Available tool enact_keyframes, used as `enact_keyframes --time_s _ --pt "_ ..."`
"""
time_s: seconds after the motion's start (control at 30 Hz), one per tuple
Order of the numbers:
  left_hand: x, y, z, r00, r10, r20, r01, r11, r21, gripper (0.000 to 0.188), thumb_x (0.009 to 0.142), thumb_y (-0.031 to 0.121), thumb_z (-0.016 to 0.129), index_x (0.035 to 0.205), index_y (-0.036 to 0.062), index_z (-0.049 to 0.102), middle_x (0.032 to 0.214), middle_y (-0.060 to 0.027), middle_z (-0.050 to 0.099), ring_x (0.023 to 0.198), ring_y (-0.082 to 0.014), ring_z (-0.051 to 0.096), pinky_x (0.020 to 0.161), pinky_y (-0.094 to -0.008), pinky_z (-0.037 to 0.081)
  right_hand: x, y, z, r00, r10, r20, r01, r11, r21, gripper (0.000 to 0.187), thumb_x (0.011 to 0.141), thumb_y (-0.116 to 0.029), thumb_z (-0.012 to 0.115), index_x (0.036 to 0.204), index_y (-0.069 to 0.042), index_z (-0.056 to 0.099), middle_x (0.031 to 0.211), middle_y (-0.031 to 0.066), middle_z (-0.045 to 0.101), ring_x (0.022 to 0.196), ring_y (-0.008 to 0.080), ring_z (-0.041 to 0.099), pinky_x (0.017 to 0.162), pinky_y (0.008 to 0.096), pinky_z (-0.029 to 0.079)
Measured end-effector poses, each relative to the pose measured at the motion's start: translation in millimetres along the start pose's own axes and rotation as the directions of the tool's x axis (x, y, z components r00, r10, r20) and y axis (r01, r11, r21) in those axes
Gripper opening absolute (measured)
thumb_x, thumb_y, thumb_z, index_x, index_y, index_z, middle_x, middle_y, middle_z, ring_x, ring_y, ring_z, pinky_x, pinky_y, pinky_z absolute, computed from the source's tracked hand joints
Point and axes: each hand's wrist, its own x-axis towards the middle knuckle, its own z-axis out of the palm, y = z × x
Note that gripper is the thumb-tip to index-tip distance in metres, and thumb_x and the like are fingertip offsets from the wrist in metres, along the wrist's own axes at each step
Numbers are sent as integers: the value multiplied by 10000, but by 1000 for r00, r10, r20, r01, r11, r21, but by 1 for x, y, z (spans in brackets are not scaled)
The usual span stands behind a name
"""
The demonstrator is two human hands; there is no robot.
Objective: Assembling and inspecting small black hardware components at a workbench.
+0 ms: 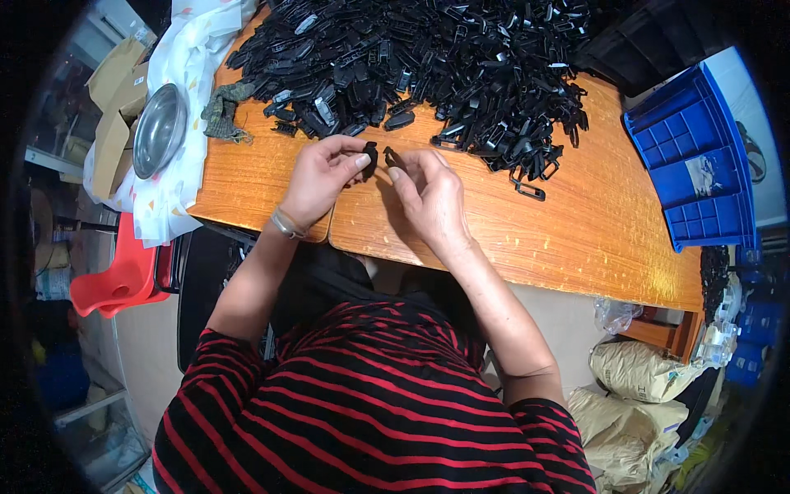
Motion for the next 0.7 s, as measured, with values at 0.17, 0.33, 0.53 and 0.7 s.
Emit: enact_keyframes --time_s 0.17,0.33,0.53,0.7 --pt "-15 3 4 999 50 1 -49 980 -195 219 948 70 621 1147 -20 607 919 -12 657 782 -48 614 701 -194 504 -1 -14 11 990 -131 -46 133 990 51 184 891 -36 670 1061 16 619 873 44 611 711 86 595 636 225 486" --pt "-20 5 6 997 83 -6 -82 967 -240 213 946 69 622 1140 -17 612 921 -16 663 783 -52 618 717 -191 506 -1 -19 11 986 -166 -19 166 986 17 175 870 -35 689 1031 8 636 859 52 597 687 101 590 620 238 479" --pt "-27 -6 11 993 119 -2 -115 954 -278 232 955 54 602 1169 -36 604 932 -19 656 798 -52 602 724 -205 504 -4 -18 11 968 -252 -9 250 964 -86 193 829 -52 729 995 -3 645 842 78 594 655 145 603 588 272 482" --pt "-39 -12 23 975 187 -116 -212 942 -259 268 971 111 601 1212 -5 609 926 25 648 743 -11 549 646 -163 438 -15 -23 21 940 -340 -18 329 919 -217 226 805 -86 756 984 -19 636 835 100 580 643 215 612 570 319 494"
